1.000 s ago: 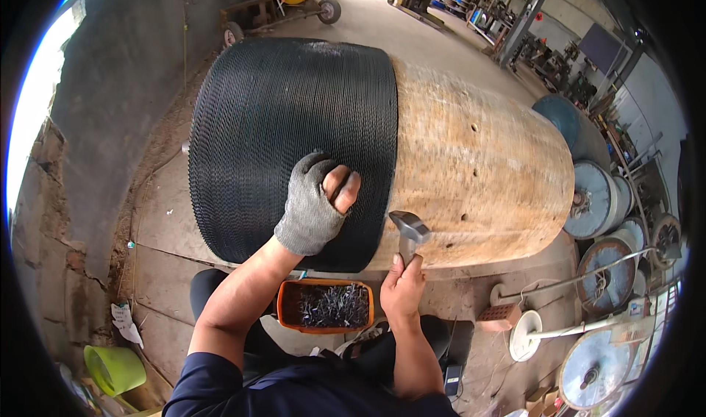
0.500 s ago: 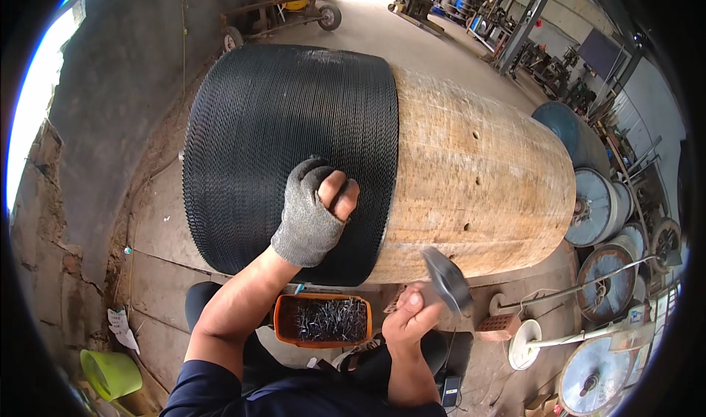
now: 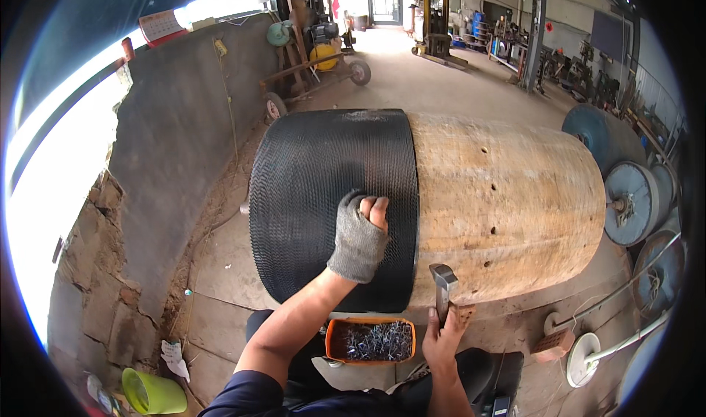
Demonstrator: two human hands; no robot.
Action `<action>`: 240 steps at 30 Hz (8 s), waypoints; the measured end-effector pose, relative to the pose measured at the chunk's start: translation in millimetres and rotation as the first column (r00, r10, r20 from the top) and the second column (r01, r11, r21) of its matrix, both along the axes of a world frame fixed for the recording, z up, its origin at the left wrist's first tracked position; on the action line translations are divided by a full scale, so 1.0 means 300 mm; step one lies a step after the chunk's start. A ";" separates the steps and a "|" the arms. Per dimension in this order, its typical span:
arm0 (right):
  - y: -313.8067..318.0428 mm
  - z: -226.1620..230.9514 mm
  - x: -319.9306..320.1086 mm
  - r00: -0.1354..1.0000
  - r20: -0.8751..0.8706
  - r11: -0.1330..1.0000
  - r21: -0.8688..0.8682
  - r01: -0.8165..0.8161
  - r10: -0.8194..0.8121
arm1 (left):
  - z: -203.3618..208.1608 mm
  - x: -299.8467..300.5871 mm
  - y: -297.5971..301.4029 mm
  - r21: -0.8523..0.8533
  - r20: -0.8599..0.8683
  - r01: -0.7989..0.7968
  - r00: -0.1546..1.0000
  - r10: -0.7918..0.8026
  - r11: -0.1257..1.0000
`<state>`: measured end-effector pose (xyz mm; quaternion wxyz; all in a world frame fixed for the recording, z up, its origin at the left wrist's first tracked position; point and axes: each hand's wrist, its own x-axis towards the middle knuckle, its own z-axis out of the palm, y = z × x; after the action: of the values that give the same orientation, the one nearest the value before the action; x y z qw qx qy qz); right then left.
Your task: The person repeatedly picks up nails from a container and hammers them into a black mat attached to a wooden boat hull. The person works along the edge of the mat, securing it to the hull with a hammer.
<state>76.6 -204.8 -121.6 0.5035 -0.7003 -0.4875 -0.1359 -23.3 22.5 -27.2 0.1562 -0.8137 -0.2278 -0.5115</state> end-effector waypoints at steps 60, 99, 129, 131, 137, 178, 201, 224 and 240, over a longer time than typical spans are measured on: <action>0.094 -0.023 0.041 0.993 -0.041 0.919 -0.384 0.089 -0.113 | -0.608 -0.170 -0.554 -0.466 -0.665 -0.117 0.701 -0.259 0.877; 0.069 0.034 0.010 0.998 -0.031 0.981 0.187 -0.052 0.059 | -0.065 -0.083 0.077 0.100 -0.066 -0.122 0.989 0.129 0.987; 0.021 -0.025 0.002 0.987 -0.156 0.993 -0.112 0.029 -0.046 | -0.225 0.132 -0.221 -0.307 -0.104 0.091 0.986 -0.128 0.947; 0.008 -0.009 -0.006 0.986 -0.165 0.999 0.040 0.018 -0.011 | -0.223 0.136 -0.250 -0.301 -0.142 0.028 0.987 -0.074 0.953; 0.013 -0.046 0.021 0.988 -0.151 1.000 -0.012 0.022 -0.024 | -0.141 0.057 -0.334 -0.329 -0.118 0.067 0.987 -0.111 0.942; -0.041 -0.057 -0.053 0.885 -0.442 0.985 0.147 -0.088 0.145 | -0.102 -0.127 -0.045 0.062 -0.122 0.239 0.966 -0.230 0.969; 0.045 -0.142 0.030 0.979 -0.183 0.978 0.199 -0.057 0.094 | -0.083 -0.058 0.031 0.101 -0.067 0.012 0.998 -0.005 0.995; 0.004 -0.087 -0.008 0.950 -0.309 0.989 -0.151 -0.010 -0.038 | -0.123 0.035 -0.247 -0.458 -0.078 0.274 0.935 -0.346 0.845; 0.028 0.005 0.015 0.972 -0.219 0.958 -0.286 0.015 -0.081 | -0.214 0.137 -0.252 -0.364 -0.132 0.051 0.986 -0.106 0.930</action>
<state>81.0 -196.5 -120.1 0.4475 -0.7875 -0.4237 0.0041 17.7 -53.0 -91.5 0.0010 -0.8730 -0.2722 -0.4048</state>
